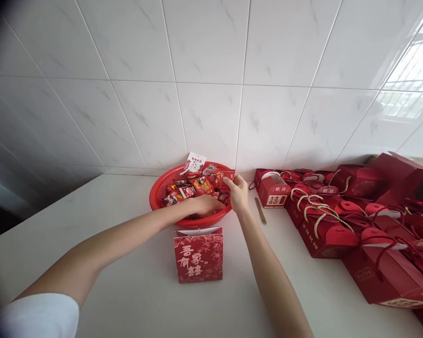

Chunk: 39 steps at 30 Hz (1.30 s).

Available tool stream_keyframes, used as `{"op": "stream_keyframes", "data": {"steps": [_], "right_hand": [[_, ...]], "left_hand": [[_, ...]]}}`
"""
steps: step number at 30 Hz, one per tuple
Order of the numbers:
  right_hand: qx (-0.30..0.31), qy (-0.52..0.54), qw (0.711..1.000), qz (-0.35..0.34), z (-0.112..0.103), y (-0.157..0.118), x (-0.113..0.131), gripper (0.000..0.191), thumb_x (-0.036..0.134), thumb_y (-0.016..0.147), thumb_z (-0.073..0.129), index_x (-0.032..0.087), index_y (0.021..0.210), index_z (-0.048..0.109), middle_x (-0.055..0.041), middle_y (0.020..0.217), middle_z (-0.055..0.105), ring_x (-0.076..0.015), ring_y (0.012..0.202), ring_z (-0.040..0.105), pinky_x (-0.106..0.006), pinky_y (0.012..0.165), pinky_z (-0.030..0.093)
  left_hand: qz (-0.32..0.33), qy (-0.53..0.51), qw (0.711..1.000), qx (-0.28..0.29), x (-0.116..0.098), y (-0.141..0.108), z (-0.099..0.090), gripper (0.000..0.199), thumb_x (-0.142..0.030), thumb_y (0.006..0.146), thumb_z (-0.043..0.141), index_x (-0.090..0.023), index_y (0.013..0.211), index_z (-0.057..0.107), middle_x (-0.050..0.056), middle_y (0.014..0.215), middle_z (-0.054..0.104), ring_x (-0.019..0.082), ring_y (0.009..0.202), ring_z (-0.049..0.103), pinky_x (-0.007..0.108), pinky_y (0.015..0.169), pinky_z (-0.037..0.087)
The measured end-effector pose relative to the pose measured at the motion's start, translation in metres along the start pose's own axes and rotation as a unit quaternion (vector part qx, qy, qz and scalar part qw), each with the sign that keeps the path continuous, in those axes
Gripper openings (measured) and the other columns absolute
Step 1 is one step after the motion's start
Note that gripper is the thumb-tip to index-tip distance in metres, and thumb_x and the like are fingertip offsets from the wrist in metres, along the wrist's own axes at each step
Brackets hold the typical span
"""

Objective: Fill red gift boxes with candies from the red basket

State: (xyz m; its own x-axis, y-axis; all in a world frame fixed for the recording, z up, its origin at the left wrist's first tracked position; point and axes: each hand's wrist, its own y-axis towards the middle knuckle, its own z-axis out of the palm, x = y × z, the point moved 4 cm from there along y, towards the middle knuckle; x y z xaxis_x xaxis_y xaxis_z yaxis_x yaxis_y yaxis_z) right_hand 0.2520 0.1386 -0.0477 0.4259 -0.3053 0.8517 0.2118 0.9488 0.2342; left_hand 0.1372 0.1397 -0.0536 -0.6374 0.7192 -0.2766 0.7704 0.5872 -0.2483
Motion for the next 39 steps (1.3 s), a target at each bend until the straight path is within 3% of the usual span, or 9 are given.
{"op": "stream_keyframes", "data": {"steps": [6, 9, 14, 16, 19, 24, 32, 35, 39], "right_hand": [[0.030, 0.002, 1.000, 0.010, 0.004, -0.002, 0.002, 0.026, 0.040, 0.061, 0.083, 0.021, 0.076, 0.073, -0.0030, 0.076, 0.075, -0.0262, 0.077, 0.071, -0.041, 0.076, 0.057], [0.036, 0.006, 0.999, 0.018, 0.005, -0.001, 0.003, 0.028, 0.042, 0.059, 0.084, 0.022, 0.075, 0.073, -0.0026, 0.073, 0.075, -0.0266, 0.075, 0.071, -0.041, 0.074, 0.057], [0.041, 0.010, 0.999, 0.029, 0.007, -0.002, 0.003, 0.025, 0.039, 0.059, 0.084, 0.022, 0.075, 0.075, -0.0026, 0.076, 0.076, -0.0232, 0.072, 0.070, -0.038, 0.073, 0.057], [0.045, 0.012, 0.998, 0.035, 0.007, -0.004, 0.003, 0.024, 0.038, 0.059, 0.084, 0.022, 0.074, 0.075, -0.0025, 0.077, 0.076, -0.0227, 0.071, 0.070, -0.037, 0.072, 0.057], [0.053, 0.011, 0.998, 0.044, 0.008, -0.005, 0.003, 0.026, 0.038, 0.058, 0.085, 0.021, 0.075, 0.075, -0.0030, 0.078, 0.076, -0.0223, 0.070, 0.069, -0.037, 0.072, 0.057], [0.065, 0.009, 0.997, 0.052, 0.008, -0.007, 0.003, 0.028, 0.037, 0.060, 0.084, 0.019, 0.079, 0.075, -0.0029, 0.080, 0.076, -0.0203, 0.072, 0.069, -0.033, 0.072, 0.055], [0.089, 0.006, 0.994, 0.065, 0.010, -0.008, 0.005, 0.027, 0.035, 0.059, 0.085, 0.018, 0.077, 0.074, -0.0012, 0.072, 0.073, -0.0182, 0.066, 0.067, -0.031, 0.071, 0.053], [0.101, 0.005, 0.992, 0.078, 0.012, -0.010, 0.007, 0.028, 0.034, 0.057, 0.087, 0.017, 0.074, 0.074, -0.0015, 0.070, 0.073, -0.0166, 0.063, 0.065, -0.030, 0.068, 0.052], [0.121, 0.010, 0.988, 0.091, 0.021, -0.016, 0.013, 0.034, 0.037, 0.058, 0.088, 0.017, 0.081, 0.074, -0.0023, 0.076, 0.074, -0.0165, 0.066, 0.066, -0.029, 0.066, 0.053]], "left_hand": [[-0.018, -0.085, 0.995, -0.046, 0.023, -0.012, -0.021, 0.027, -0.009, 0.056, 0.069, -0.020, 0.080, 0.071, -0.001, 0.070, 0.067, 0.019, 0.064, 0.060, 0.028, 0.061, 0.043], [-0.038, -0.151, 0.979, -0.135, 0.046, -0.029, -0.037, 0.038, -0.016, 0.064, 0.065, -0.020, 0.100, 0.072, 0.001, 0.096, 0.074, 0.020, 0.081, 0.066, 0.027, 0.070, 0.048], [-0.063, -0.236, 0.929, -0.277, 0.076, -0.058, -0.046, 0.054, -0.036, 0.070, 0.069, -0.017, 0.120, 0.064, 0.008, 0.128, 0.065, 0.025, 0.109, 0.062, 0.033, 0.089, 0.051], [-0.060, -0.261, 0.916, -0.299, 0.080, -0.063, -0.043, 0.057, -0.044, 0.067, 0.074, -0.018, 0.117, 0.065, 0.008, 0.127, 0.066, 0.026, 0.111, 0.062, 0.035, 0.092, 0.051], [-0.045, -0.292, 0.907, -0.301, 0.080, -0.062, -0.038, 0.064, -0.054, 0.065, 0.078, -0.018, 0.116, 0.065, 0.008, 0.112, 0.071, 0.025, 0.099, 0.066, 0.036, 0.086, 0.053], [-0.025, -0.313, 0.894, -0.319, 0.080, -0.057, -0.035, 0.056, -0.063, 0.074, 0.069, -0.018, 0.106, 0.066, 0.007, 0.098, 0.072, 0.023, 0.089, 0.068, 0.034, 0.082, 0.053], [-0.017, -0.322, 0.879, -0.352, 0.078, -0.059, -0.036, 0.072, -0.053, 0.073, 0.075, -0.017, 0.133, 0.056, -0.001, 0.075, 0.065, 0.020, 0.075, 0.066, 0.033, 0.078, 0.051], [-0.010, -0.337, 0.871, -0.357, 0.069, -0.062, -0.039, 0.071, -0.048, 0.069, 0.079, -0.016, 0.129, 0.059, -0.002, 0.075, 0.064, 0.019, 0.075, 0.064, 0.031, 0.076, 0.051], [0.010, -0.322, 0.875, -0.360, 0.047, -0.068, -0.046, 0.050, -0.049, 0.071, 0.078, -0.015, 0.107, 0.068, 0.002, 0.084, 0.068, 0.019, 0.079, 0.063, 0.031, 0.077, 0.051]]}}
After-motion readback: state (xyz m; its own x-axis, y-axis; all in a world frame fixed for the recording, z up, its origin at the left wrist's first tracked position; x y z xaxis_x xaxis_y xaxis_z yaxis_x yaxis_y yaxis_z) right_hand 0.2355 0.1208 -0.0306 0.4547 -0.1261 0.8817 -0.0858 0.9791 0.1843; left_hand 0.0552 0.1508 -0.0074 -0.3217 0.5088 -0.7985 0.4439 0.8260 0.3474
